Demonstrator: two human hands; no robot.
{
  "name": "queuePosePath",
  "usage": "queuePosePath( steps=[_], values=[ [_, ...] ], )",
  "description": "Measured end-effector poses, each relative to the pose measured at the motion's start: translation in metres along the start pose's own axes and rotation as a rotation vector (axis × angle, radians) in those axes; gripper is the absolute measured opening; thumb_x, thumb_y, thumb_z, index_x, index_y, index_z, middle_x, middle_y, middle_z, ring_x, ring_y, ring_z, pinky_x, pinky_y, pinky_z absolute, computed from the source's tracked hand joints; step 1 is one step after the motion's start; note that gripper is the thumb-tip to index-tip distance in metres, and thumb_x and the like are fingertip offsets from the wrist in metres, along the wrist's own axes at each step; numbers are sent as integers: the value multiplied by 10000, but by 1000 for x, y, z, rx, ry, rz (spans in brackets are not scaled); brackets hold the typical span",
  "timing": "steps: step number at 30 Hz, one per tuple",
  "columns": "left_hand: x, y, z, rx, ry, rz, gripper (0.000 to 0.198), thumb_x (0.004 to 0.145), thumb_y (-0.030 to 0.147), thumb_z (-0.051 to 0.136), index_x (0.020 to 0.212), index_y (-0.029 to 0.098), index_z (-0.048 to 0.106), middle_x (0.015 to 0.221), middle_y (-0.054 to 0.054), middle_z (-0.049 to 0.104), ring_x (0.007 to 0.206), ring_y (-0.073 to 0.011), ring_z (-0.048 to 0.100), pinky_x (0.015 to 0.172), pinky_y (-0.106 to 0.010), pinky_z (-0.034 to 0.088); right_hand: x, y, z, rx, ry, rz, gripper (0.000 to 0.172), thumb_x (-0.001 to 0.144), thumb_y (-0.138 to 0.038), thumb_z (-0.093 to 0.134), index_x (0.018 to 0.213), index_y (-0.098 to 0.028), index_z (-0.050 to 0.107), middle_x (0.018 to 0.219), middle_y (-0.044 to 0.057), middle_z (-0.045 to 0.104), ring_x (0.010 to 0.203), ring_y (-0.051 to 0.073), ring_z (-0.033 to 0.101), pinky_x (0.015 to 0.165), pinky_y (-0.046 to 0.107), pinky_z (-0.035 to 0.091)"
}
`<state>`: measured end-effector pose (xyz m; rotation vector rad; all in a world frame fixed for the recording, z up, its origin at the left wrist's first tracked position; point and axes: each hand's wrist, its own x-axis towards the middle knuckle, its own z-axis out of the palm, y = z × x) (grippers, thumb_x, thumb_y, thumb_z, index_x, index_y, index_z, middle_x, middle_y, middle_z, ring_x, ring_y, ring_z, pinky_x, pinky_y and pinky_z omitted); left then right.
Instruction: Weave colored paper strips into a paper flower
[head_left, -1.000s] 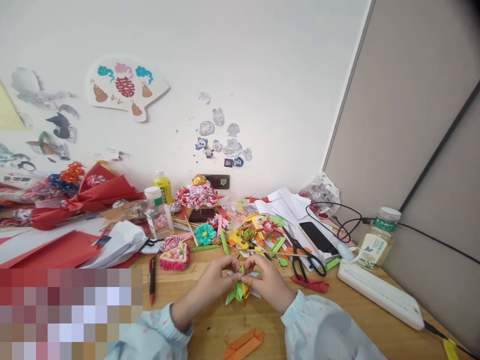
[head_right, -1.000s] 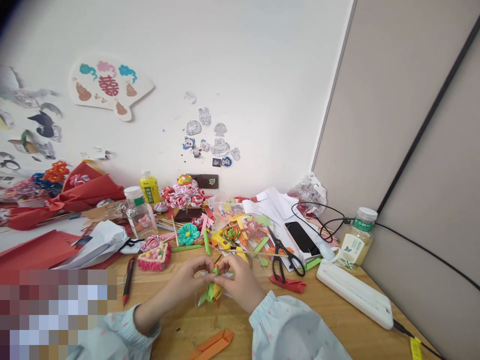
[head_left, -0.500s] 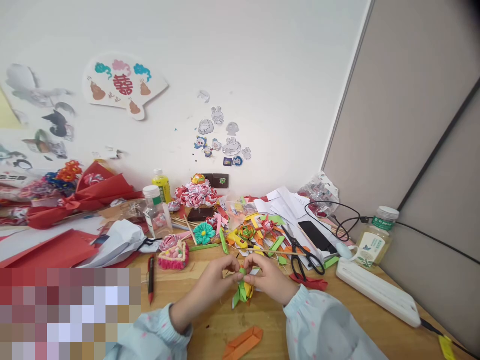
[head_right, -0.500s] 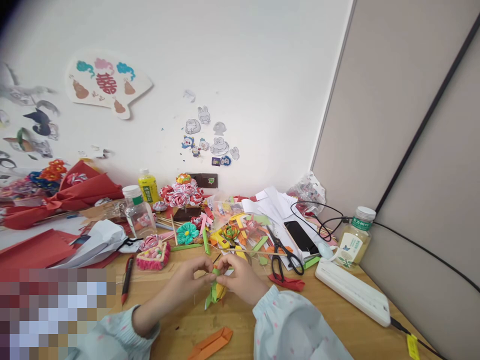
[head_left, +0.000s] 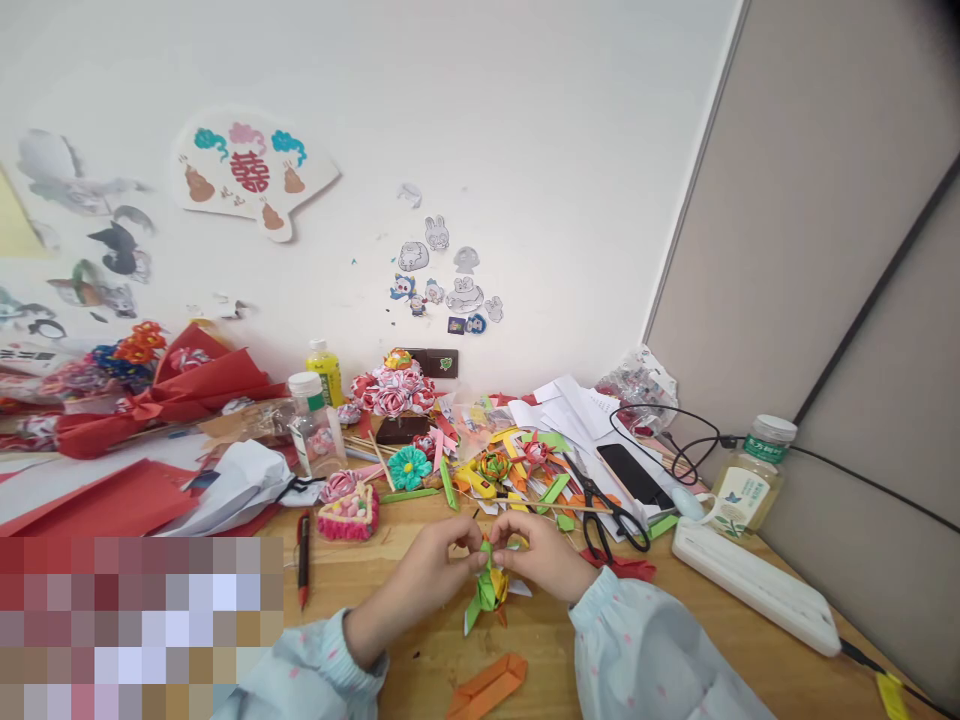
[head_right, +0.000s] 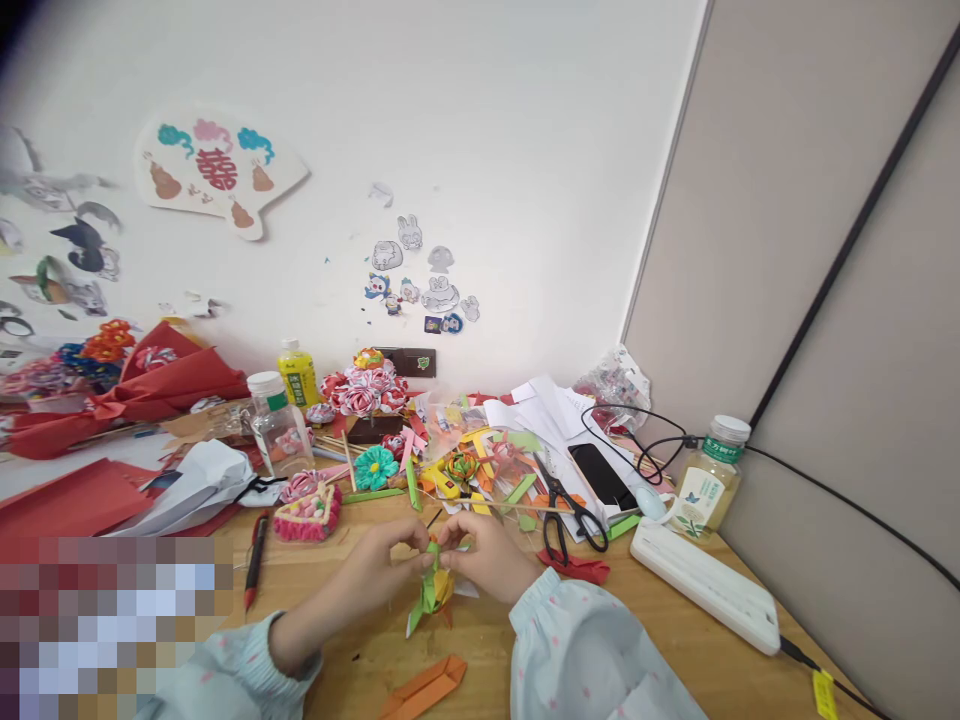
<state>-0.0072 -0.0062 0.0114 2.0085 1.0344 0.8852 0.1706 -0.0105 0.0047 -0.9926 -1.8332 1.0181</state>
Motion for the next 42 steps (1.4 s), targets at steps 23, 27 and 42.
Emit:
queuePosePath(
  steps=[23, 27, 42],
  values=[
    [6, -10, 2, -99, -47, -91, 74, 613, 173, 644, 662, 161, 589, 664, 21, 605, 672, -149, 550, 651, -243, 428, 3, 17, 6, 142, 39, 73, 105, 626, -169, 643, 693, -155, 562, 695, -10, 575, 671, 138, 537, 648, 259, 428],
    [6, -7, 3, -85, -36, -97, 75, 616, 187, 640, 650, 162, 577, 642, 25, 592, 658, -148, 547, 638, -244, 426, 3, 16, 6, 19, 75, 65, 94, 624, -93, 624, 686, -153, 586, 686, -11, 590, 674, 137, 540, 644, 249, 429],
    [7, -15, 5, -79, -15, -111, 96, 598, 106, 593, 667, 166, 563, 656, 25, 596, 651, -139, 559, 616, -236, 445, 1, 12, 6, -58, 68, 43, 161, 630, -54, 609, 750, -158, 630, 729, -3, 619, 714, 151, 569, 682, 263, 447]
  ],
)
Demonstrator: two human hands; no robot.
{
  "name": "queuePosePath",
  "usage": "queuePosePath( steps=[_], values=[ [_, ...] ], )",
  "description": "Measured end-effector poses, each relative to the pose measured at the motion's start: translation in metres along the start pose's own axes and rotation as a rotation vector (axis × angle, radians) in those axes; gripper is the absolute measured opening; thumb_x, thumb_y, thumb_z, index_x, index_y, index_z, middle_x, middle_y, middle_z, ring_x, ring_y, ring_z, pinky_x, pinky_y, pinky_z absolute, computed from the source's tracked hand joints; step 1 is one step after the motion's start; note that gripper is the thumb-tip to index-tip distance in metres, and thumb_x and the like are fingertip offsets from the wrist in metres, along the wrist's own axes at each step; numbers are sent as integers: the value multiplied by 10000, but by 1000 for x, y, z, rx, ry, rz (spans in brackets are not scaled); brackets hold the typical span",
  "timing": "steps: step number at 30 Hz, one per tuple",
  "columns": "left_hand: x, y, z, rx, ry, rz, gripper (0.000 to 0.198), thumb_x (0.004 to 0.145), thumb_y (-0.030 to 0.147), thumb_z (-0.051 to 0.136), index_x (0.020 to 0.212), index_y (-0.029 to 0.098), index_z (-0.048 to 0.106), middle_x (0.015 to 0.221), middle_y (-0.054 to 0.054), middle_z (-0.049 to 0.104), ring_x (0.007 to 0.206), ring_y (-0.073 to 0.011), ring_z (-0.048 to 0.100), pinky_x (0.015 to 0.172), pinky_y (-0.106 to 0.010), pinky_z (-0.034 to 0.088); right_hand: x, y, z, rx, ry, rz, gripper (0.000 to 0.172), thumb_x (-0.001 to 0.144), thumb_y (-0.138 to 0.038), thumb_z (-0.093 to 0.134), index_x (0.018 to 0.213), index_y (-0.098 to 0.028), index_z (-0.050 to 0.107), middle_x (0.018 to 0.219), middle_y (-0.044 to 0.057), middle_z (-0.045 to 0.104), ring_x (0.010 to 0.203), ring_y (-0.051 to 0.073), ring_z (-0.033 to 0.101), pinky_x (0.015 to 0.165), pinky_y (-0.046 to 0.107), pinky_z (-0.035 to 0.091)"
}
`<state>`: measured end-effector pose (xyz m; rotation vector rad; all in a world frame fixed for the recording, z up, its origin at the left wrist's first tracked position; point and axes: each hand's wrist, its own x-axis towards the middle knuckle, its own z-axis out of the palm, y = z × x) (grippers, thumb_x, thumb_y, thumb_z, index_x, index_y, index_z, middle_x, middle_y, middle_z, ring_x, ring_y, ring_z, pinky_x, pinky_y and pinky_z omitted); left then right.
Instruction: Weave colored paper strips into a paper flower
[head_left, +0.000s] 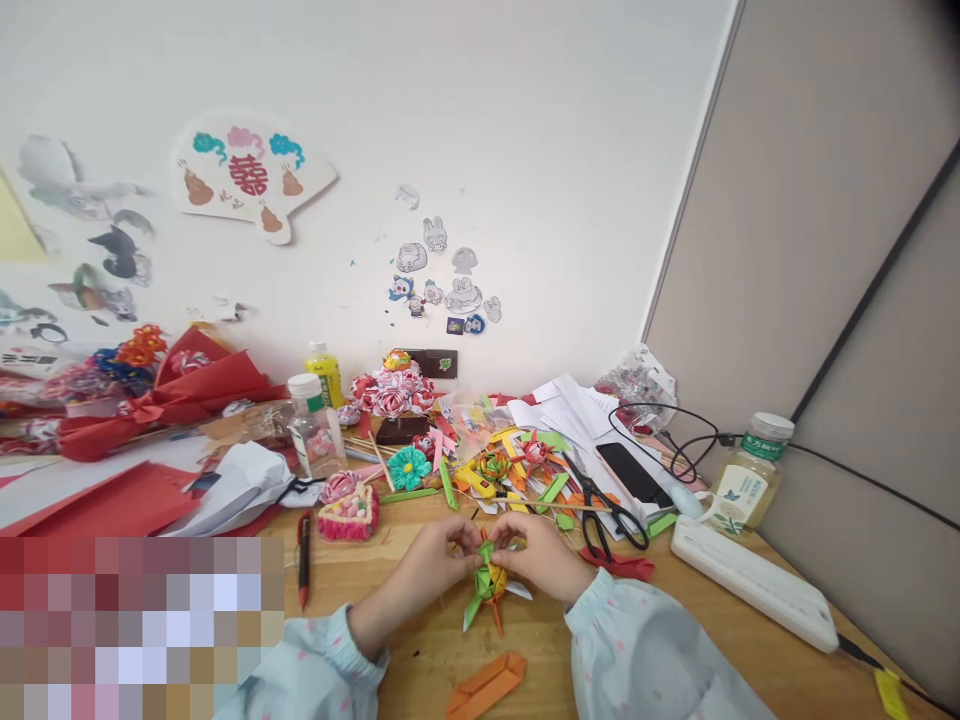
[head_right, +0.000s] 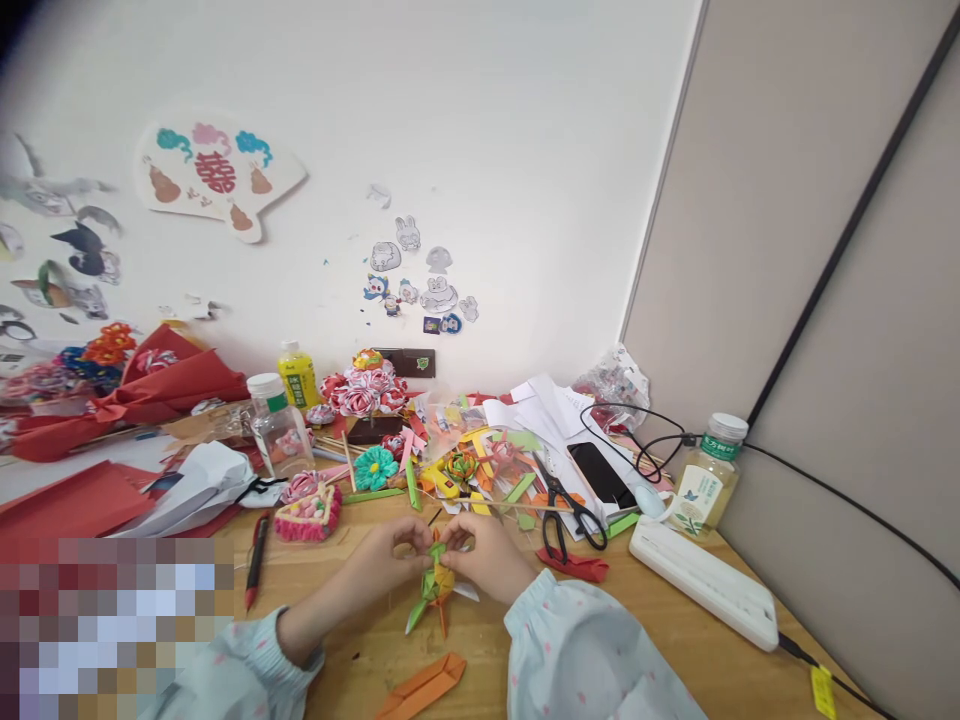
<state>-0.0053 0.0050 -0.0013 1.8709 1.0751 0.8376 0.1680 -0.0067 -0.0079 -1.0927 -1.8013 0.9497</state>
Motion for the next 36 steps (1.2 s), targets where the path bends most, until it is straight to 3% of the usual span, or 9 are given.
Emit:
queuePosePath(
  steps=[7, 18, 29, 36],
  values=[
    [-1, 2, 1, -2, -1, 0, 92, 599, 102, 576, 648, 172, 541, 607, 43, 565, 616, -126, 540, 582, -218, 421, -1, -5, 2, -30, 14, 4, 168, 603, -25, 604, 701, -162, 605, 686, -23, 589, 677, 140, 546, 646, 249, 438],
    [0, -3, -3, -35, -145, -35, 89, 635, 187, 608, 703, 148, 567, 647, 26, 600, 597, -120, 530, 569, -225, 405, -2, -6, 5, -68, 25, 8, 157, 607, -13, 620, 673, -153, 600, 668, -20, 580, 664, 140, 546, 619, 237, 417],
    [-4, 4, -3, -21, -128, -104, 54, 586, 144, 602, 635, 147, 579, 560, 62, 545, 534, -95, 491, 514, -199, 365, -5, -8, 6, -90, 16, 23, 152, 607, -10, 629, 596, -152, 575, 627, -26, 577, 627, 127, 538, 572, 208, 403],
    [-4, 7, 1, -12, -82, -101, 81, 568, 98, 574, 533, 153, 526, 532, 67, 514, 533, -91, 461, 511, -199, 349, -4, -7, 5, -122, -46, -28, 190, 630, 4, 617, 711, -164, 649, 711, -14, 623, 708, 140, 566, 648, 219, 418]
  ],
)
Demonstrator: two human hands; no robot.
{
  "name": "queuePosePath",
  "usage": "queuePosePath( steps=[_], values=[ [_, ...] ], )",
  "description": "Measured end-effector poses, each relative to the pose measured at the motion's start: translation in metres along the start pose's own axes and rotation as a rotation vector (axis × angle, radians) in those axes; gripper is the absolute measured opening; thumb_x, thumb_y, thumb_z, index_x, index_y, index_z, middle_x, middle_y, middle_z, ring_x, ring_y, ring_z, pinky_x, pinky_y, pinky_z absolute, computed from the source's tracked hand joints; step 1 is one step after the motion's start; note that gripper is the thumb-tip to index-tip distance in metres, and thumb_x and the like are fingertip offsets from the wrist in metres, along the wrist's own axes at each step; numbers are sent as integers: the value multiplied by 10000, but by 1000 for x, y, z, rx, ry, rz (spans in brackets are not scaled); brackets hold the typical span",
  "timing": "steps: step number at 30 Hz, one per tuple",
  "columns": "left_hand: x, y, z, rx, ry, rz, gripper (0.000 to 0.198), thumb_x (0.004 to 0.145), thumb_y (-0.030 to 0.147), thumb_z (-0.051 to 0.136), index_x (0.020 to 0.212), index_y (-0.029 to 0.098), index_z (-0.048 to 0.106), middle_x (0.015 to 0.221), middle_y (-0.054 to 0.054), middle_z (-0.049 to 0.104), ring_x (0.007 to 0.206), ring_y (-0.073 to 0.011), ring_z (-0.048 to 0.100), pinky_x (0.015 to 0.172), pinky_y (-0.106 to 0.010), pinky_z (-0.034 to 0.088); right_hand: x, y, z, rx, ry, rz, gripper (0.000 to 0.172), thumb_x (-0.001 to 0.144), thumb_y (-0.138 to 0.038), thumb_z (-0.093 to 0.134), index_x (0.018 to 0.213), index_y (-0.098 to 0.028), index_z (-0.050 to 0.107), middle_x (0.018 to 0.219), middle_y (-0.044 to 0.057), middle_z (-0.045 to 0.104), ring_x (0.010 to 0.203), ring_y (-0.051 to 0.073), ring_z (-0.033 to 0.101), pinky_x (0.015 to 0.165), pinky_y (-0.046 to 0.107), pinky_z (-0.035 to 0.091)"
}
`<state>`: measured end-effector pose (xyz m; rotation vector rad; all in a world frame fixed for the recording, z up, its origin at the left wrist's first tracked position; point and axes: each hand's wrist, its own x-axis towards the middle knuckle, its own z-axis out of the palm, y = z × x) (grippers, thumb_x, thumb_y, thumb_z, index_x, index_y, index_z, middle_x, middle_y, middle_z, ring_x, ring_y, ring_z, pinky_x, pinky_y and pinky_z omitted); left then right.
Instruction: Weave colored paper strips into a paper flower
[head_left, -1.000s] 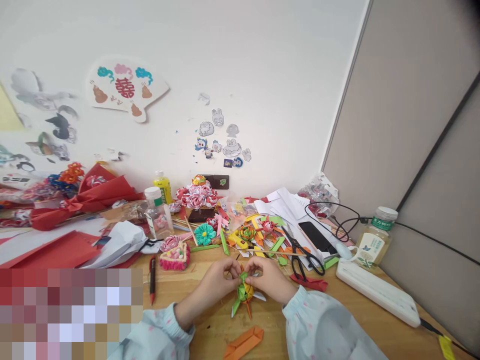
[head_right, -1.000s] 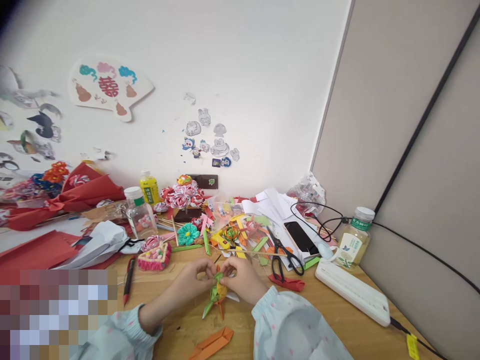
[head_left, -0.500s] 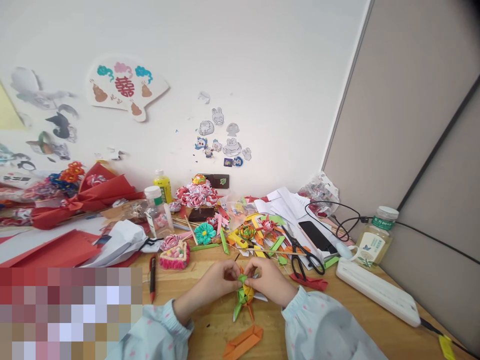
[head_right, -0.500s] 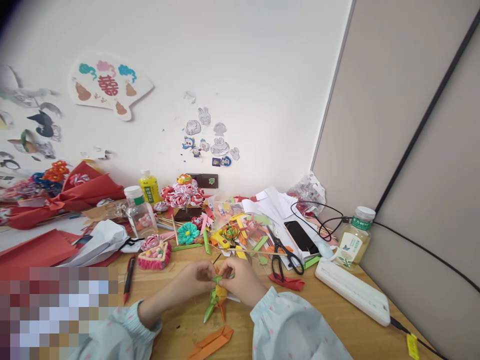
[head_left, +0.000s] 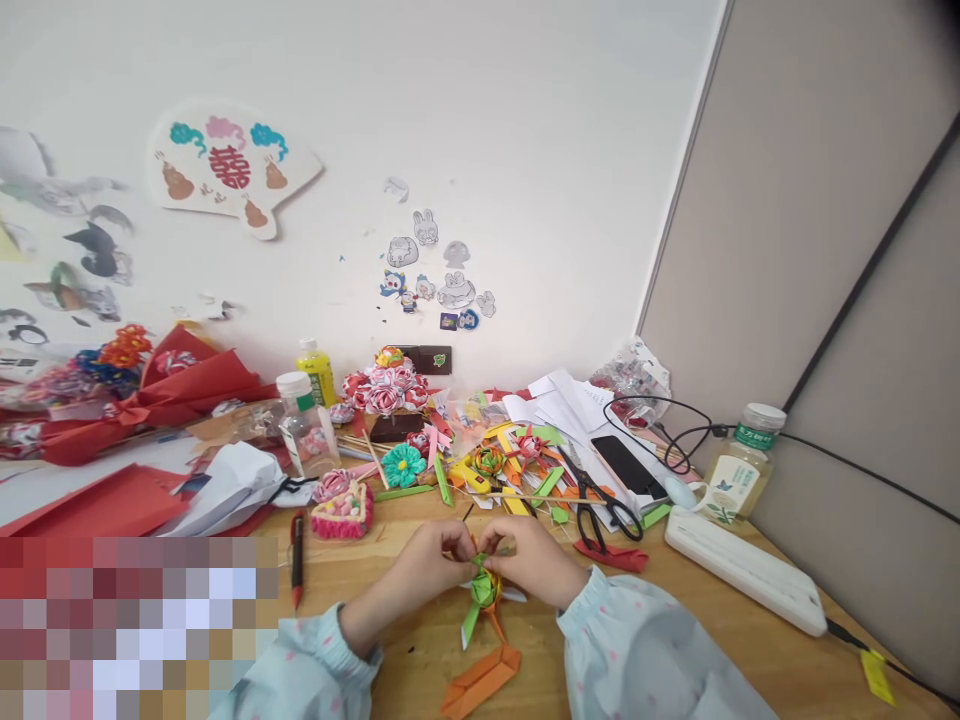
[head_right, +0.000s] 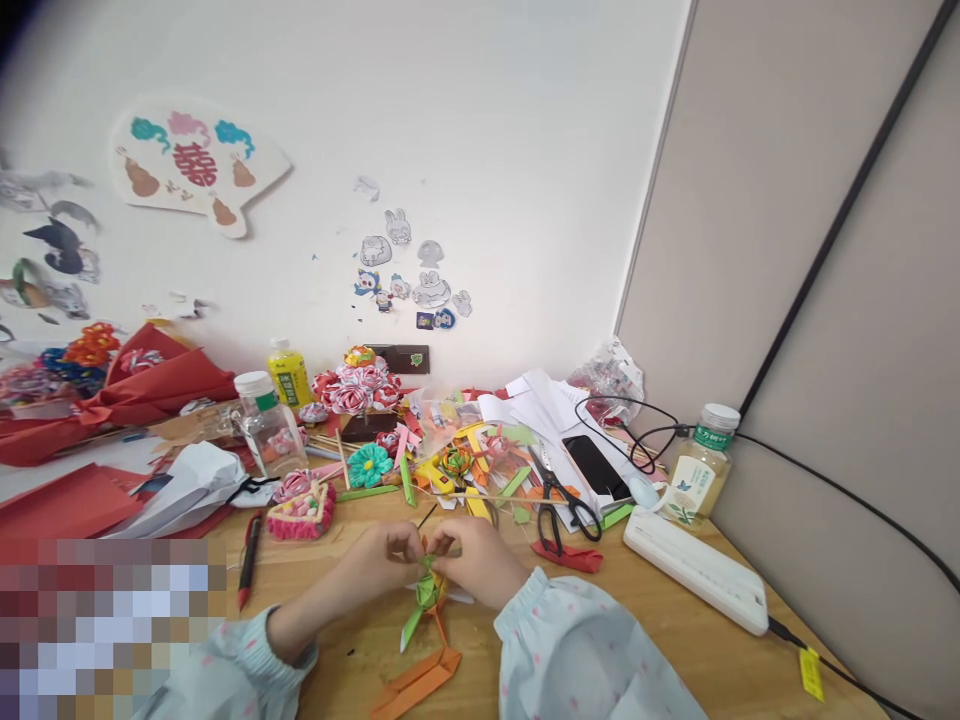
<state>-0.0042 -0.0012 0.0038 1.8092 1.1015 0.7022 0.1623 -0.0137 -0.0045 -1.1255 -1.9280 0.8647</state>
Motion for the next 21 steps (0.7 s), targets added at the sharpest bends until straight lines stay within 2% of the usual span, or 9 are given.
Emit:
queuePosePath(
  steps=[9, 12, 16, 18, 21],
  values=[
    [1, -2, 1, -90, -3, -7, 114, 556, 99, 617, 514, 157, 528, 519, 72, 507, 541, -95, 459, 531, -215, 347, -1, 3, 1, -128, 24, -68, 165, 636, 0, 623, 661, -162, 631, 690, -9, 617, 706, 148, 561, 634, 220, 407],
    [2, -4, -7, -190, -85, -48, 139, 583, 226, 692, 608, 149, 580, 584, 41, 585, 586, -119, 534, 575, -235, 410, -1, 0, 0, -117, 48, -70, 180, 645, 6, 602, 682, -167, 634, 706, -9, 625, 712, 146, 567, 649, 224, 411],
    [2, -6, -17, -346, -165, -131, 379, 678, 500, 619, 858, 170, 571, 724, -10, 654, 614, -158, 617, 549, -279, 485, -1, -4, -3, -79, 83, -95, 190, 653, 11, 605, 695, -170, 647, 717, -9, 635, 714, 142, 578, 674, 229, 414],
    [2, -6, -18, -392, -185, -167, 431, 644, 513, 656, 880, 166, 559, 693, -8, 652, 542, -139, 608, 510, -268, 489, -1, -5, -4, -59, 77, -113, 201, 663, -1, 621, 744, -178, 670, 735, -5, 645, 726, 144, 583, 682, 233, 420],
    [0, -8, -15, -430, -191, -197, 415, 596, 485, 711, 788, 159, 541, 618, 16, 619, 478, -112, 581, 476, -245, 480, -1, -5, -2, -67, 66, -143, 208, 663, -9, 641, 759, -186, 690, 734, 1, 654, 743, 155, 585, 683, 242, 424]
  ],
)
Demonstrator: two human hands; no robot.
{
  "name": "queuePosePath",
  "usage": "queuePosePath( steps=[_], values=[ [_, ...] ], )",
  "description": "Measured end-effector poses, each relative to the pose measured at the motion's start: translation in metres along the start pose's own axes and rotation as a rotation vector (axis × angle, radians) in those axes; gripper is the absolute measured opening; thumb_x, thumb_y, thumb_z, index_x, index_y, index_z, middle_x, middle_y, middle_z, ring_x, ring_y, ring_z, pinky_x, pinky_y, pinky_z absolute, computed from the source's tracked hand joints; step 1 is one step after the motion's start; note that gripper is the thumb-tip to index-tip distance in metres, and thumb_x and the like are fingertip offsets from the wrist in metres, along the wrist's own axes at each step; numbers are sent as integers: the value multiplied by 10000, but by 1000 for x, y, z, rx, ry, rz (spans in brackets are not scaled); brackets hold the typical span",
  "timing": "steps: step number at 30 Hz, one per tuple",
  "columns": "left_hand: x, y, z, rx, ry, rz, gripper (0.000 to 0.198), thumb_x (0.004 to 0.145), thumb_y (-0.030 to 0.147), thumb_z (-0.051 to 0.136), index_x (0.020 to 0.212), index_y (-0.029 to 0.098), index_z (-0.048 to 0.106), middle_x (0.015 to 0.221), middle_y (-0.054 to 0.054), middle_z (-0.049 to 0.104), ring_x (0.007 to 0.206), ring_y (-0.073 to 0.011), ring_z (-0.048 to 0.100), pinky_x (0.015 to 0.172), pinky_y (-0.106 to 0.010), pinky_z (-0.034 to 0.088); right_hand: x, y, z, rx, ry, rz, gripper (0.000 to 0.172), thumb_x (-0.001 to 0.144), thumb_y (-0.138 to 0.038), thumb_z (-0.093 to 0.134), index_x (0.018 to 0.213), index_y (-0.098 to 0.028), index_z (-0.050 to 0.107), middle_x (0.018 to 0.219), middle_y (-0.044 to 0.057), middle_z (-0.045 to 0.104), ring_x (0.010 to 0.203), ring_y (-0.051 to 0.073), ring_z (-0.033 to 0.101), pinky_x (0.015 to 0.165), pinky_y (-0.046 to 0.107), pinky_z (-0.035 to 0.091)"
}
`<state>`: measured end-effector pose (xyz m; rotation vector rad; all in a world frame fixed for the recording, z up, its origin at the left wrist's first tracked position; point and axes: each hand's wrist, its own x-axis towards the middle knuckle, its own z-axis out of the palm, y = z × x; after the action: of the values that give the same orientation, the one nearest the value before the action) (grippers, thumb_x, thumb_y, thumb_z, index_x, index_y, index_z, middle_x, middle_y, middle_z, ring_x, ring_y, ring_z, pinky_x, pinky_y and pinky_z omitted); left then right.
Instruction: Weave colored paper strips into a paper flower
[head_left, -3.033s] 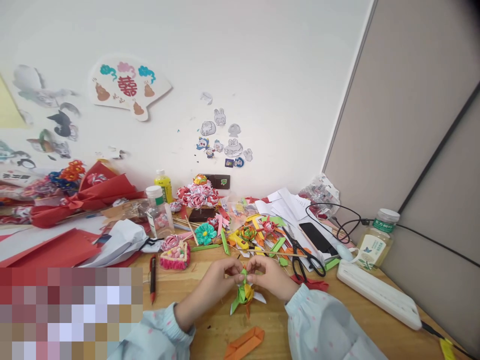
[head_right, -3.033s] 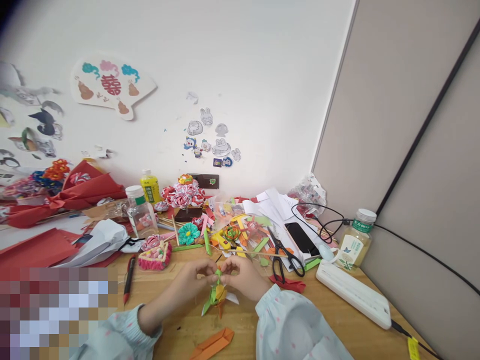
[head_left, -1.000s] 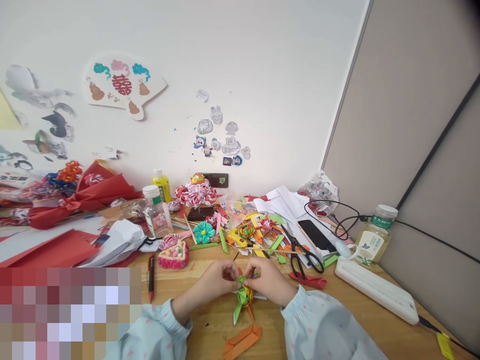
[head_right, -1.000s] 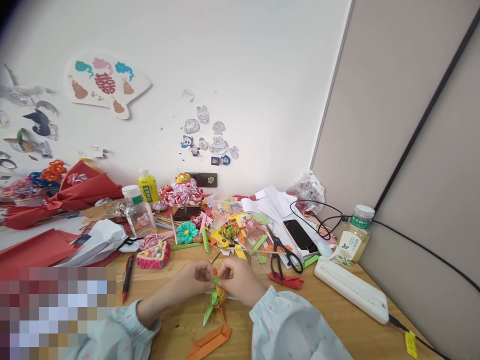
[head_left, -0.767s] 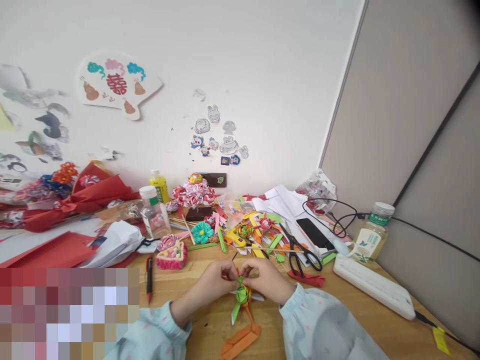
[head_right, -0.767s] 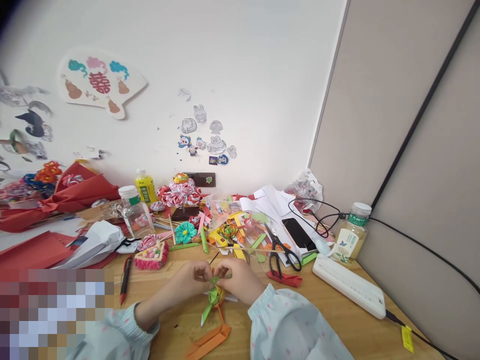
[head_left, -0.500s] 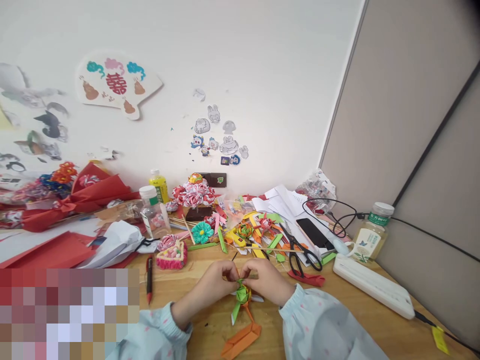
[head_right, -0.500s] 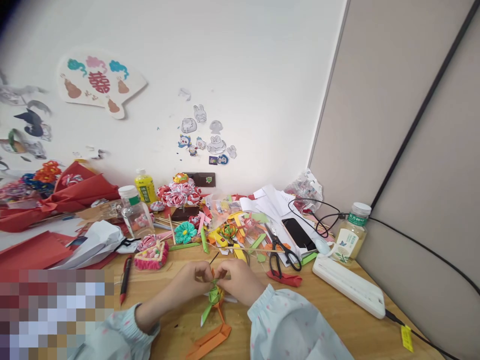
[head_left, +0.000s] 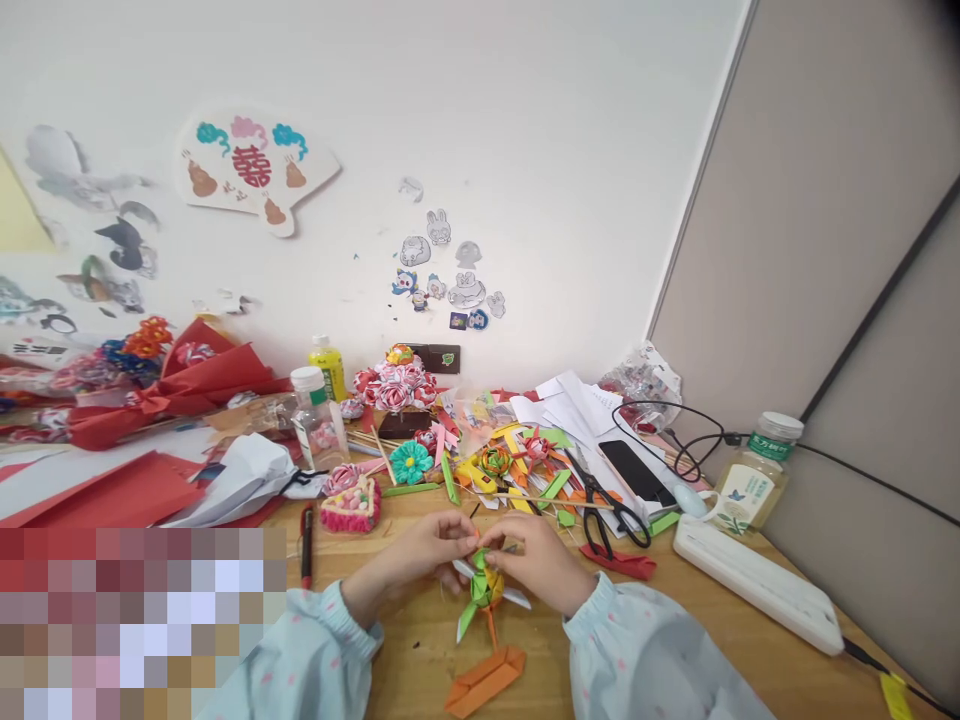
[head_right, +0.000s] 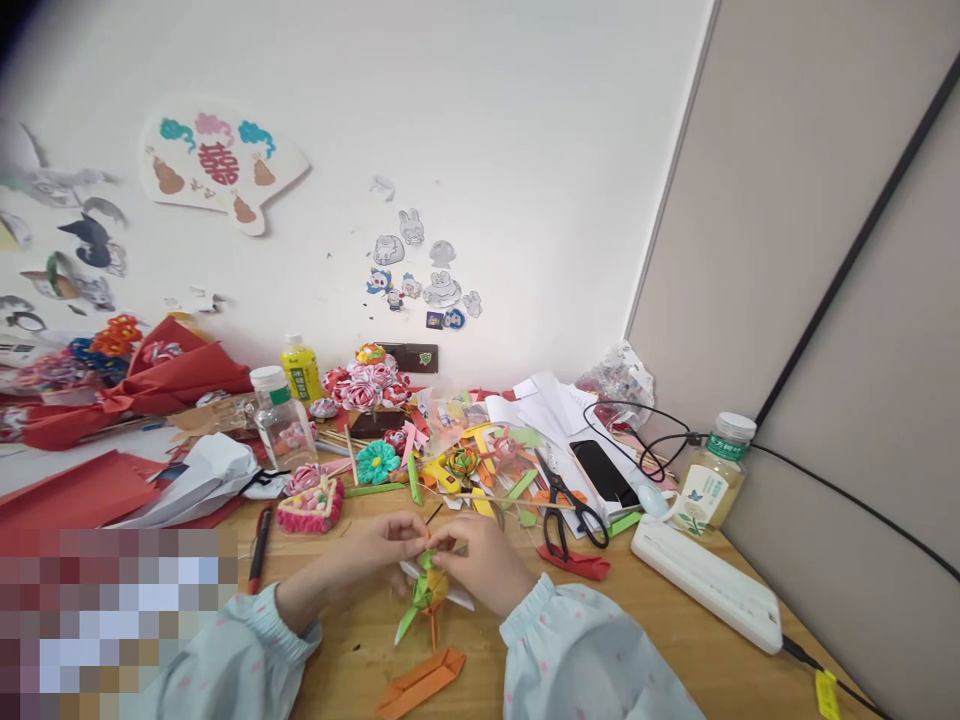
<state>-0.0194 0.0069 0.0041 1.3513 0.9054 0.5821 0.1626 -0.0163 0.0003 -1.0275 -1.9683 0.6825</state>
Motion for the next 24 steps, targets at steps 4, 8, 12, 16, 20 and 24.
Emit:
queuePosePath(
  steps=[4, 8, 12, 16, 20, 24],
  values=[
    [1, -4, 5, -10, 41, 33, 382, 594, 460, 717, 732, 172, 506, 632, 39, 577, 519, -125, 588, 468, -247, 480, 0, 0, 2, -28, -5, -27, 218, 668, 10, 630, 713, -195, 691, 735, 5, 660, 766, 164, 584, 699, 258, 424],
    [5, -7, 8, 17, 128, 107, 326, 648, 451, 656, 710, 187, 476, 621, 59, 519, 520, -121, 556, 435, -227, 441, 0, -1, 2, -44, 7, -64, 232, 678, 21, 625, 726, -195, 694, 744, 14, 663, 774, 167, 585, 721, 268, 430],
    [9, -7, 6, 90, 205, 196, 271, 668, 404, 624, 670, 186, 464, 565, 69, 490, 490, -102, 500, 460, -216, 395, 0, -1, 0, -55, -19, -109, 172, 712, -27, 639, 761, -181, 697, 750, 28, 658, 779, 172, 579, 725, 272, 430],
    [12, -7, 3, 186, 251, 266, 257, 647, 372, 638, 611, 173, 479, 538, 66, 461, 505, -100, 447, 484, -216, 349, 0, -1, -2, -61, -51, -105, 141, 808, -116, 569, 840, -184, 687, 809, 36, 658, 810, 172, 573, 744, 280, 424],
    [13, -8, 2, 247, 278, 300, 240, 673, 364, 612, 606, 178, 476, 534, 68, 443, 509, -102, 423, 495, -218, 336, 0, -1, -1, -71, -80, -132, 188, 871, -171, 488, 848, -178, 675, 853, 46, 656, 836, 175, 563, 769, 287, 415],
    [12, -7, 5, 291, 313, 325, 236, 678, 358, 602, 592, 180, 475, 533, 57, 454, 517, -110, 423, 497, -224, 332, -1, -3, 1, -98, -62, -139, 205, 883, -194, 475, 780, -176, 651, 816, 38, 640, 821, 173, 549, 759, 285, 408]
  ],
)
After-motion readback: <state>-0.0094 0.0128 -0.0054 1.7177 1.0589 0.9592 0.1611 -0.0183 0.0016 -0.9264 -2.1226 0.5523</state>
